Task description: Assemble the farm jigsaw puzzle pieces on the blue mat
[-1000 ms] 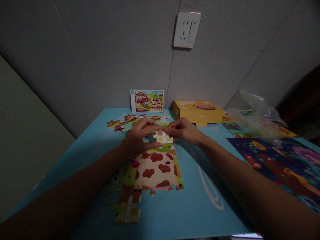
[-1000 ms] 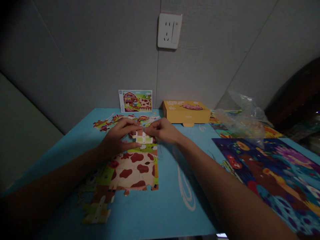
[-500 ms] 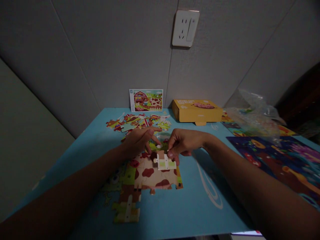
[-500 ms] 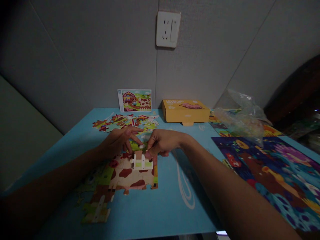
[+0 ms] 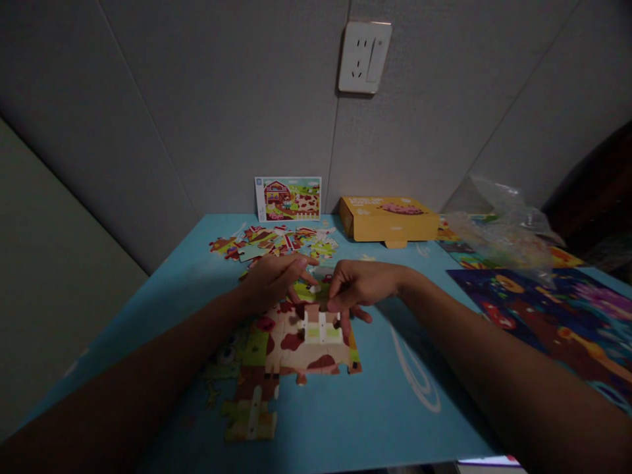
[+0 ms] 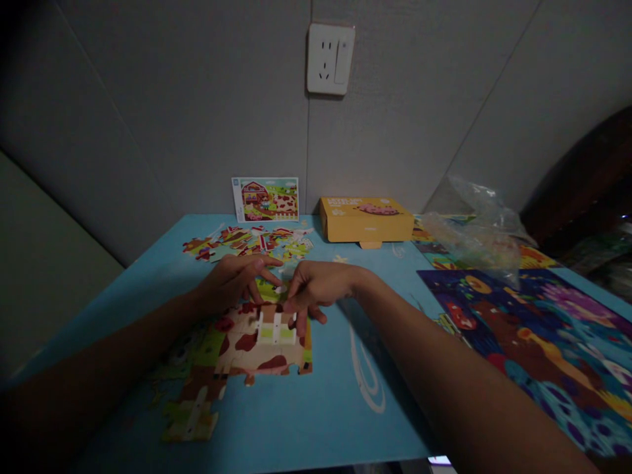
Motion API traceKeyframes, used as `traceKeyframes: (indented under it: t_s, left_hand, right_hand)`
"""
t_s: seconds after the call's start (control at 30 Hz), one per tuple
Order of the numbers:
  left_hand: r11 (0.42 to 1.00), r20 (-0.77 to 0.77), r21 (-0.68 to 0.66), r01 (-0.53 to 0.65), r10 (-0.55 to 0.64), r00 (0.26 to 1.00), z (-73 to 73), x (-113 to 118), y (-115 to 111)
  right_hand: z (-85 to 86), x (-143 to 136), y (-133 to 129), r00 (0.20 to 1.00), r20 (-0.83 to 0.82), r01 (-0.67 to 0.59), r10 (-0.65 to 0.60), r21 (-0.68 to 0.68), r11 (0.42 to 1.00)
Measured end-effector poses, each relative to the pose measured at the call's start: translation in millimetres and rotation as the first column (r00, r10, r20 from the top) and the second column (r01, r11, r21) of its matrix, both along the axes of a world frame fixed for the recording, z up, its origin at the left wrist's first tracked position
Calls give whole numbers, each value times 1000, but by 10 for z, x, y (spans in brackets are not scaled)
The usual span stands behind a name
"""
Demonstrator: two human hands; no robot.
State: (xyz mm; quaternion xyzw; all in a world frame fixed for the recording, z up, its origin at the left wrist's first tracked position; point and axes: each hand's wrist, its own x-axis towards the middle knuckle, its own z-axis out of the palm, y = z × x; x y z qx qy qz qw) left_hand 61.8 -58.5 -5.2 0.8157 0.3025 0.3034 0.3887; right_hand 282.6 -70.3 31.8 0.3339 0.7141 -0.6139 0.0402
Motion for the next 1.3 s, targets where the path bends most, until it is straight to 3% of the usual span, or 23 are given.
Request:
traceKeyframes:
  t_s: [0.13,0.27,0.47,0.6,0.7,0.77,0.83,0.87,0.97,1.03,1.1,1.13,1.2,1.3]
  left_hand:
    - [999,-24,50,-1,2,1000,10,-11,-3]
    - [999,-41,52,7,-5,999,27,-6,-20]
    - [990,-42,139,-30,37,998,31,4,-24]
    - [992,-51,119,-47,53,997,23,14,-27]
    - [997,14,-3,-81,81,997,29,41,-45]
    - [983,124,-174,-49,72,990,54,46,-60]
    - [911,233,-400,99,-3,972,104,20,-75]
    - [834,271,-511,206,-72,960,137,-4,-81]
    - [481,303,-758,441,-339,890,244,-103,-88]
    - [255,273,-850,461,-535,799,293,-157,-80]
    - [110,236,-899,424,-694,680,310,-185,-67]
    - [79,218,-910,408,-745,630,306,-191,-61]
    - [87,178,-915,394,-789,589,285,-193,-56]
    - [137,142,-915,379,-770,622,248,-194,-66]
  right_hand:
    - [33,-319,-273,987,12,-158,163,-191,969]
    - [-6,-491,-425,936,146,-289,319,-195,937]
    - [-67,-478,-383,948,136,-256,289,-214,943]
    - [-45,-481,-385,965,103,-214,242,-228,950]
    - [-17,-499,-406,968,134,-177,214,-246,953]
    - [-3,-515,-420,966,161,-157,201,-250,955]
    - [5,-528,-431,960,188,-159,209,-248,955]
    - [6,-533,-435,956,198,-165,215,-245,956]
    - [2,-541,-440,955,210,-160,211,-235,959]
    - [-2,-544,-442,955,221,-145,196,-225,964]
    - [-2,-551,-445,954,233,-136,190,-227,964]
    - [-2,-556,-448,954,234,-133,189,-234,963]
    - [1,-564,-457,960,216,-122,179,-255,959]
    - [3,-566,-471,971,181,-106,157,-263,959]
